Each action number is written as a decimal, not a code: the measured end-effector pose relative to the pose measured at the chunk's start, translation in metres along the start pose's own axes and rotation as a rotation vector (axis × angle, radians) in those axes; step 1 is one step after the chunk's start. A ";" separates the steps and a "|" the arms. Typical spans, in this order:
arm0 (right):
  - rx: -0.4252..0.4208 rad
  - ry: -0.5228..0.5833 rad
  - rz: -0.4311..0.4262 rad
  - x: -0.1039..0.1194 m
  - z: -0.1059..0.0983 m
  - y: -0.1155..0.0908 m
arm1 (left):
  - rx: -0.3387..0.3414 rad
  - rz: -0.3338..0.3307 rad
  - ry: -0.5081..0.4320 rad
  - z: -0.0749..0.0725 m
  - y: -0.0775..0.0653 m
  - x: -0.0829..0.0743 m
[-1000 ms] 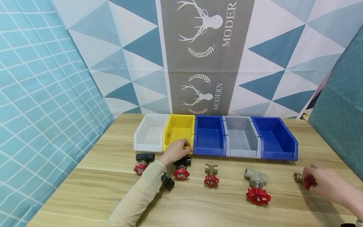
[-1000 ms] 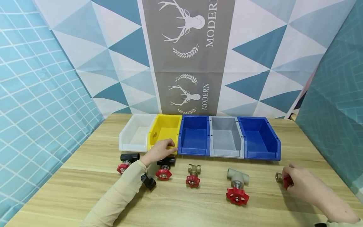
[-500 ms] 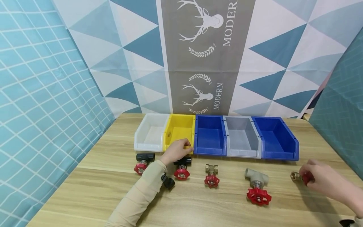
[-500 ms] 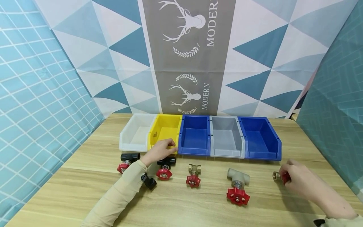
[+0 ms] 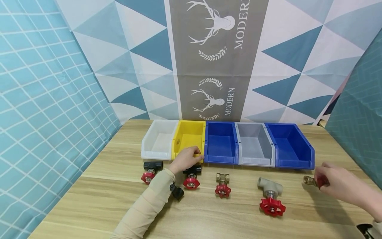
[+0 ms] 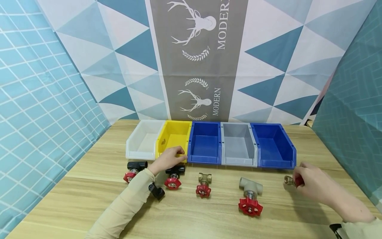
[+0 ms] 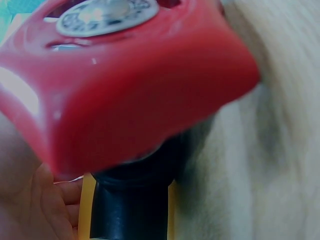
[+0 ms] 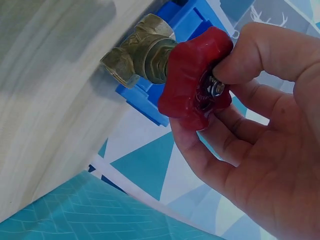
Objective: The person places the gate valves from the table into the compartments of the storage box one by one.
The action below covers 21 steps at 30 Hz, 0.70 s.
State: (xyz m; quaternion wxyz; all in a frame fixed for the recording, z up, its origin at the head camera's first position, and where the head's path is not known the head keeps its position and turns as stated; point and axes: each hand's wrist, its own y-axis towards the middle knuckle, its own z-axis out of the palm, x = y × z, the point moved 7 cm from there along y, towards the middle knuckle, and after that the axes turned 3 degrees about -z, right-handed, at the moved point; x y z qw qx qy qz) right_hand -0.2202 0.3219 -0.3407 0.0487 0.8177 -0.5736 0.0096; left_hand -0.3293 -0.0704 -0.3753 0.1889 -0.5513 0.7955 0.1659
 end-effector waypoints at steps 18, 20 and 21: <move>-0.270 0.001 -0.195 0.021 -0.033 0.016 | 0.010 -0.007 0.000 0.001 0.000 0.001; -0.297 0.010 -0.228 0.023 -0.035 0.018 | 0.008 -0.004 0.003 0.001 0.000 0.001; -0.308 0.007 -0.238 0.023 -0.036 0.020 | 0.007 -0.003 0.004 0.001 0.000 0.001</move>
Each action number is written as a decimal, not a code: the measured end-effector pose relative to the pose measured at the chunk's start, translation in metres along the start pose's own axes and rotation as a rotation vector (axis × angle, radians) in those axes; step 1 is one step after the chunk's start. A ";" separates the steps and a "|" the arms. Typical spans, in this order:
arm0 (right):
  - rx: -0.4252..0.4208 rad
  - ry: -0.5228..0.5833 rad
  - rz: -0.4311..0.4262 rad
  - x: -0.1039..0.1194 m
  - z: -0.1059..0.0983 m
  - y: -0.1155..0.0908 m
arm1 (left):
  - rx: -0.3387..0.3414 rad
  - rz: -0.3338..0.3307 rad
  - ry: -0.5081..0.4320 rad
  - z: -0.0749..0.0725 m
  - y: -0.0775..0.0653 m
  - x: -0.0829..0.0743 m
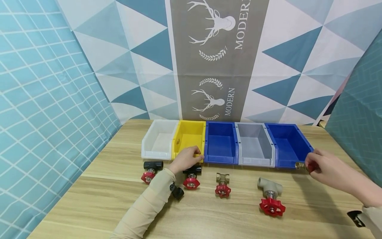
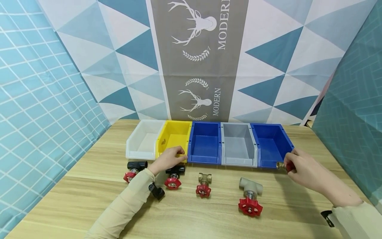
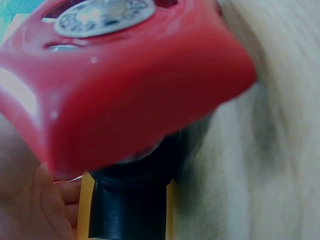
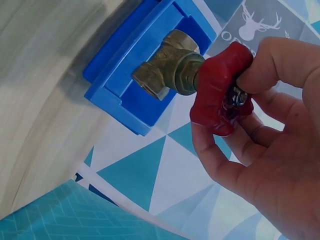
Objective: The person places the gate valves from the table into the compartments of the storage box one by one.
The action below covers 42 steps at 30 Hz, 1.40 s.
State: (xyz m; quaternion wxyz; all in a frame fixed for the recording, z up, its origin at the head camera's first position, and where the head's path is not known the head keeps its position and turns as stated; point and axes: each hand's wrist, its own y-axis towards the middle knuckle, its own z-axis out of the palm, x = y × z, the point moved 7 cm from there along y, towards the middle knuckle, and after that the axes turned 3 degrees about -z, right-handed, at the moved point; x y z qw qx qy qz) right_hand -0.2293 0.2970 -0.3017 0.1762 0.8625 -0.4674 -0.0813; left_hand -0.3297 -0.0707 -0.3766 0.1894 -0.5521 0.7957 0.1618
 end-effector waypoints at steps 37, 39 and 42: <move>0.037 0.101 0.052 -0.024 0.024 0.044 | -0.001 0.002 0.000 0.000 0.000 0.001; 0.048 0.114 0.062 -0.025 0.026 0.044 | 0.000 0.003 -0.002 0.000 0.000 0.001; 0.054 0.130 0.067 -0.027 0.029 0.045 | -0.001 0.004 -0.004 0.000 0.000 0.001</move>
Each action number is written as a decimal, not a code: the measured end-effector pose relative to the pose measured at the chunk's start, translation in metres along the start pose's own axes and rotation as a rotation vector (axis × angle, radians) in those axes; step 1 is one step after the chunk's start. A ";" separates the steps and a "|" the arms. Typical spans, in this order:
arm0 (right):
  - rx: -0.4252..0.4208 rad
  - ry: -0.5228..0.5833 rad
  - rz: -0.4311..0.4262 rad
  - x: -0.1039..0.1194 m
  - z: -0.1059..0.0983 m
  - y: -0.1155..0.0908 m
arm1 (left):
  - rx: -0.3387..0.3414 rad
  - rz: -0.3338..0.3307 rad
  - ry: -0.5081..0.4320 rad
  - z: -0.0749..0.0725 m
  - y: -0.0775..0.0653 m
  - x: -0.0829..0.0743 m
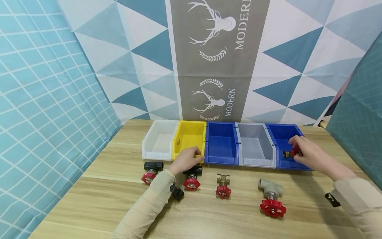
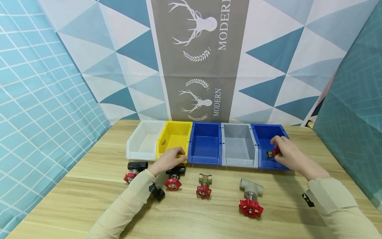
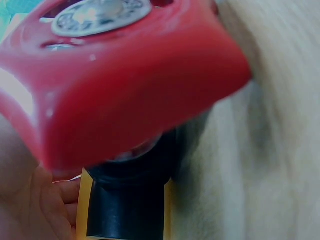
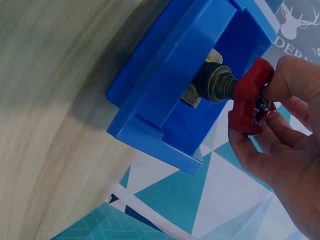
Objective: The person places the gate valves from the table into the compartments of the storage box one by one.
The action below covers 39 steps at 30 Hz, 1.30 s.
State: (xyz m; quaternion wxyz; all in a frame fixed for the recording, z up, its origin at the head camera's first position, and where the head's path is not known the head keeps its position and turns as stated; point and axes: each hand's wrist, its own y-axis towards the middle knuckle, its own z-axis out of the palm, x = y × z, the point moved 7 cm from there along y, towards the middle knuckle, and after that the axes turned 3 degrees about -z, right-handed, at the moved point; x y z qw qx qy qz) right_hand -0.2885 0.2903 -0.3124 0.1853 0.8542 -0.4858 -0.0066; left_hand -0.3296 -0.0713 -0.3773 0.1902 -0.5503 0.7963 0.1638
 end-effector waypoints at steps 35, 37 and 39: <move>0.103 0.019 0.086 -0.016 0.029 0.014 | -0.018 0.004 0.014 0.001 -0.001 -0.001; 0.104 0.020 0.087 -0.015 0.029 0.015 | -0.018 0.003 0.016 0.001 0.000 -0.001; 0.103 0.021 0.087 -0.015 0.029 0.015 | -0.019 0.002 0.018 0.001 0.000 0.000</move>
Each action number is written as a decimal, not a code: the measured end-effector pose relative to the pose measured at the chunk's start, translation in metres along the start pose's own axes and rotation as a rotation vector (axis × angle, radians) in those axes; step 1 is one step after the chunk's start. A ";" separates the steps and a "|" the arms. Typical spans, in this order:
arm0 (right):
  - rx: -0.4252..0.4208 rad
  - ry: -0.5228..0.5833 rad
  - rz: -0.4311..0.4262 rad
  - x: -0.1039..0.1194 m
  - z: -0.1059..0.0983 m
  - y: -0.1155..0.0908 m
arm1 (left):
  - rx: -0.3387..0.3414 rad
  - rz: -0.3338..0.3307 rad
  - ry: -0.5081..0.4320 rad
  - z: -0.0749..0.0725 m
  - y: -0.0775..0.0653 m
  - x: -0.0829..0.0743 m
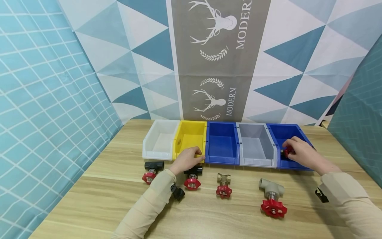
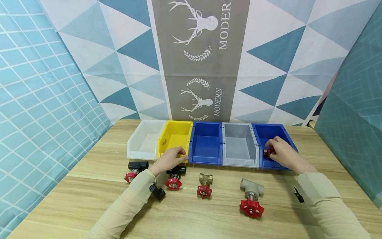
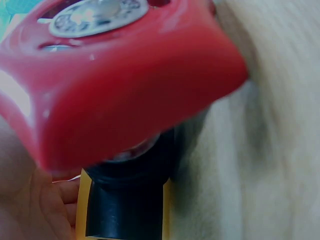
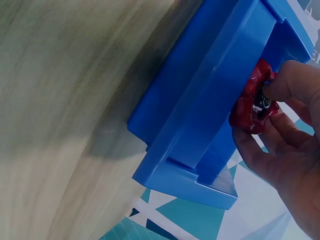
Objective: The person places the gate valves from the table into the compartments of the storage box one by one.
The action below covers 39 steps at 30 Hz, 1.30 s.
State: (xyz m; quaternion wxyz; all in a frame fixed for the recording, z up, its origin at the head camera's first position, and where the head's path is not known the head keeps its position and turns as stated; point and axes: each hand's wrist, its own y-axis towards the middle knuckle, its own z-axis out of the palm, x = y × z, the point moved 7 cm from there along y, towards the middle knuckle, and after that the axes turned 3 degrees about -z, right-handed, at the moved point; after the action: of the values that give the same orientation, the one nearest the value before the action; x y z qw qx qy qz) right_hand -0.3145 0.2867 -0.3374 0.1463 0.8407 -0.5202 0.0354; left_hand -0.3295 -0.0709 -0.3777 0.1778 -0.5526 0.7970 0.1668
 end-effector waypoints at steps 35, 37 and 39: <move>0.020 -0.026 -0.035 0.000 0.016 0.003 | 0.001 0.002 -0.009 -0.001 -0.001 -0.002; 0.016 -0.032 -0.040 0.000 0.016 0.002 | 0.002 0.003 -0.010 -0.001 -0.002 -0.002; 0.018 -0.039 -0.041 0.000 0.016 0.001 | 0.001 0.004 -0.010 -0.001 -0.002 -0.002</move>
State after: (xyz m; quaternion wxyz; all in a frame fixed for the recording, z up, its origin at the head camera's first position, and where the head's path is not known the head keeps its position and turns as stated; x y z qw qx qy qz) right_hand -0.3173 0.2815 -0.3524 0.1291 0.8530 -0.5052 0.0206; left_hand -0.3268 -0.0702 -0.3756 0.1817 -0.5501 0.7973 0.1693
